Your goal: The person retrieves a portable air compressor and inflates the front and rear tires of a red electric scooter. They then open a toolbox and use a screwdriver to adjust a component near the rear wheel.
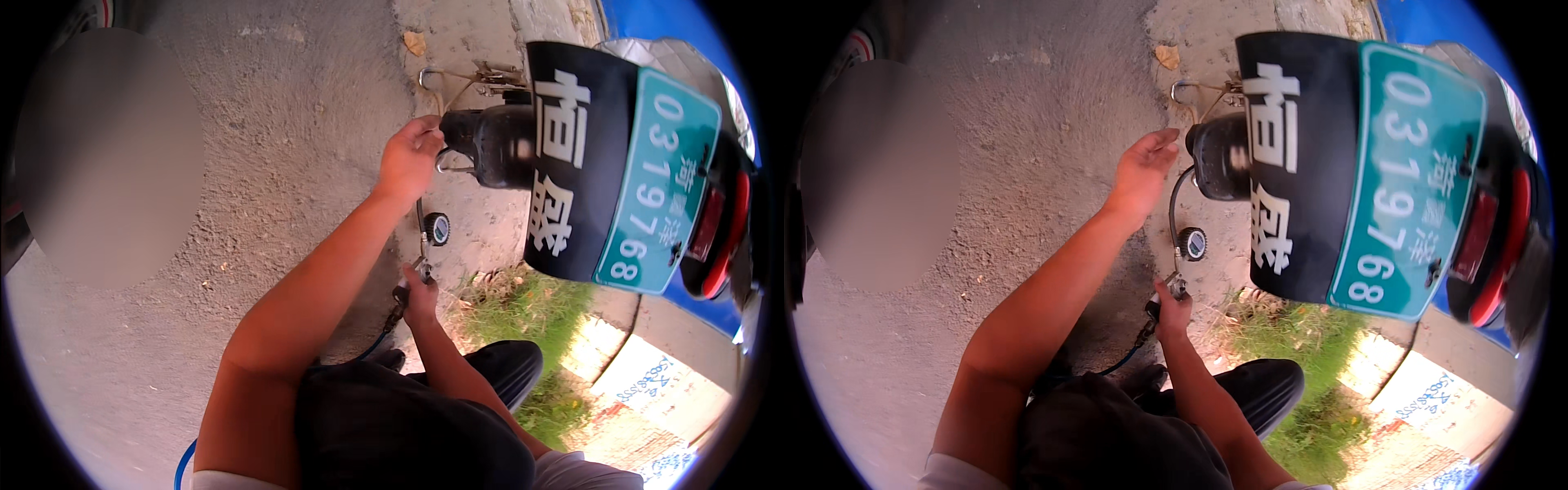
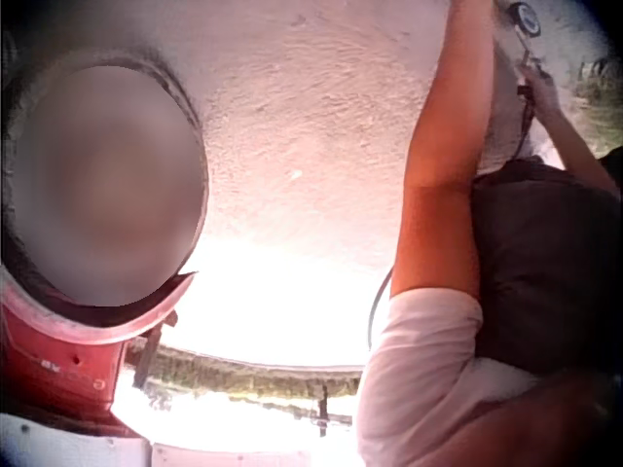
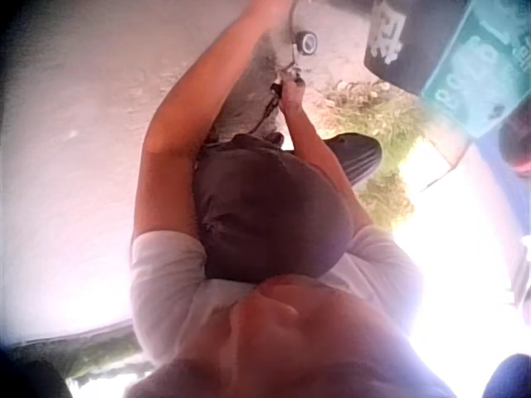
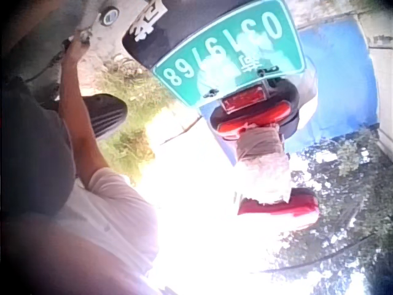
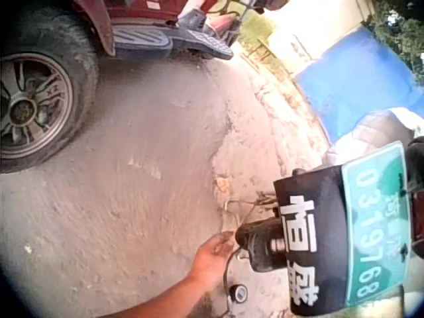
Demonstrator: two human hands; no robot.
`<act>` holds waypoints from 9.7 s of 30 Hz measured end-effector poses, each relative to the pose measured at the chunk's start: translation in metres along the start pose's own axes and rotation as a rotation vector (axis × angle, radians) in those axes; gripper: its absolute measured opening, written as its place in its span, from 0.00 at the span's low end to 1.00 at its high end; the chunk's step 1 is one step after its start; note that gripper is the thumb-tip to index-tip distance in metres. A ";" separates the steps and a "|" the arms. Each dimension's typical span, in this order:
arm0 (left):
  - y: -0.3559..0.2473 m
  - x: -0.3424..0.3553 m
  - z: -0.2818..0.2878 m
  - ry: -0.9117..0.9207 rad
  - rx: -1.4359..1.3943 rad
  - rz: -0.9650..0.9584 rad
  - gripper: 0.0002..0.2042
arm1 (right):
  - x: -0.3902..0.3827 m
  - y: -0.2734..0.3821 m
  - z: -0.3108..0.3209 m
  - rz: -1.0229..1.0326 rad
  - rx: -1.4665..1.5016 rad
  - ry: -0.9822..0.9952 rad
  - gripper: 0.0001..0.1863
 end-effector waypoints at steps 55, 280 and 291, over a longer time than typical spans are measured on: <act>-0.436 -0.180 -0.374 0.466 1.923 0.183 0.14 | -0.290 0.539 0.124 -0.785 0.752 0.798 0.18; -0.462 -0.922 -0.080 1.081 2.051 -0.142 0.57 | -0.902 0.188 0.333 -0.116 0.395 0.492 0.37; -0.291 -0.810 -0.249 1.023 1.907 0.075 0.55 | -0.730 0.189 0.368 -0.054 1.416 0.364 0.42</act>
Point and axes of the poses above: each hand's wrist, its own x-axis towards the middle knuckle, its own z-axis out of the back of the hand, y = z × x, the point moved 3 cm from there along x, towards the middle knuckle, and after that the axes turned 4 degrees about z, right-handed, at the moved point
